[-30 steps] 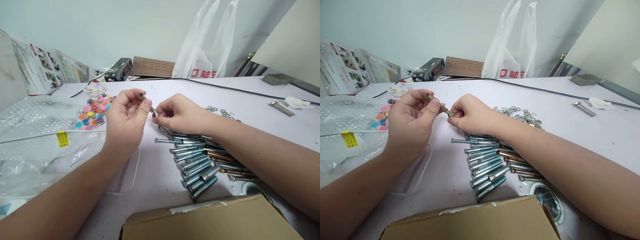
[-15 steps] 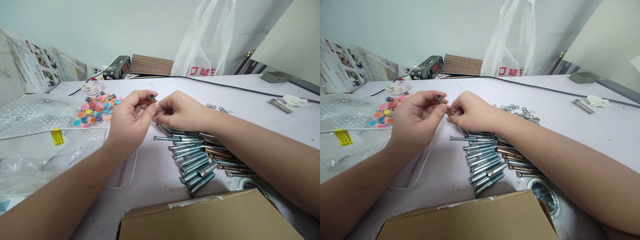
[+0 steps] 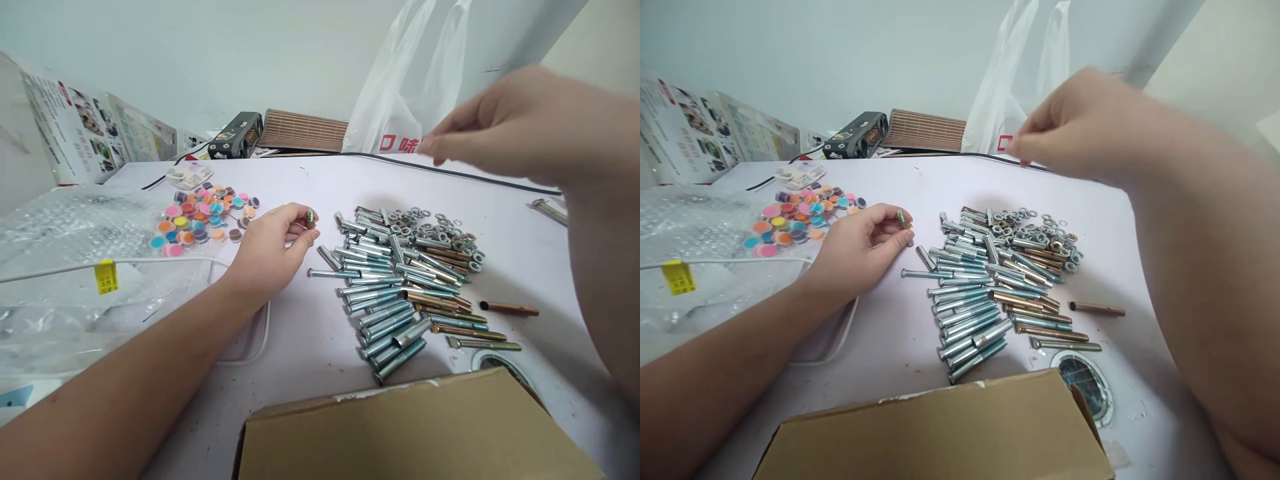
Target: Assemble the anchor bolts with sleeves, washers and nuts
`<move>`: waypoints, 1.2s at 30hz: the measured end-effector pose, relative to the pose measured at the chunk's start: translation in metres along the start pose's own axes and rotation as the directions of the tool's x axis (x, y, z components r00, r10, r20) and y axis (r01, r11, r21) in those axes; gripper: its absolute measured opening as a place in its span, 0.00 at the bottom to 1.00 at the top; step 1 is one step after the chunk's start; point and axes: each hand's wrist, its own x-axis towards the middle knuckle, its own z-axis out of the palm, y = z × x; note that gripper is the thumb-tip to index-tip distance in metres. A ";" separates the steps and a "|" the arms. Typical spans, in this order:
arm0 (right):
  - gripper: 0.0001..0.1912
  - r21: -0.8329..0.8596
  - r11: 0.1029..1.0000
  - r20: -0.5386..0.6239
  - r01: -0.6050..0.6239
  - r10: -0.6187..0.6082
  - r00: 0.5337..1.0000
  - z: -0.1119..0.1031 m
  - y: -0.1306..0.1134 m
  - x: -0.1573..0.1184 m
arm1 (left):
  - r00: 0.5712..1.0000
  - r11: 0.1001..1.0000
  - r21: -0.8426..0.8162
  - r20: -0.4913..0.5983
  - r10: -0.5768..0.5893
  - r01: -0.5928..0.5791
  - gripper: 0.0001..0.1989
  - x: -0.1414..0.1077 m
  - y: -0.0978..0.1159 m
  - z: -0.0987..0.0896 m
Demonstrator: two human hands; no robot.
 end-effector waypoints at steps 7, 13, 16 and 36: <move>0.22 -0.209 0.970 0.338 0.122 -0.045 0.940 0.059 0.028 0.037 | 0.998 0.998 0.056 0.063 -0.029 0.025 0.06 0.002 -0.003 0.002; 0.18 -0.198 0.971 0.382 0.135 -0.050 0.923 0.070 0.030 0.039 | 0.997 0.999 0.043 0.072 -0.034 0.030 0.06 0.002 -0.004 0.001; 0.16 -0.162 0.970 0.426 0.181 -0.096 0.899 0.067 0.028 0.036 | 0.997 0.998 0.047 0.071 -0.036 0.032 0.06 0.001 -0.003 0.001; 0.20 0.017 0.959 0.442 -0.284 0.247 0.862 0.030 0.087 0.039 | 0.996 0.987 0.158 0.071 -0.048 0.037 0.10 0.000 -0.003 -0.002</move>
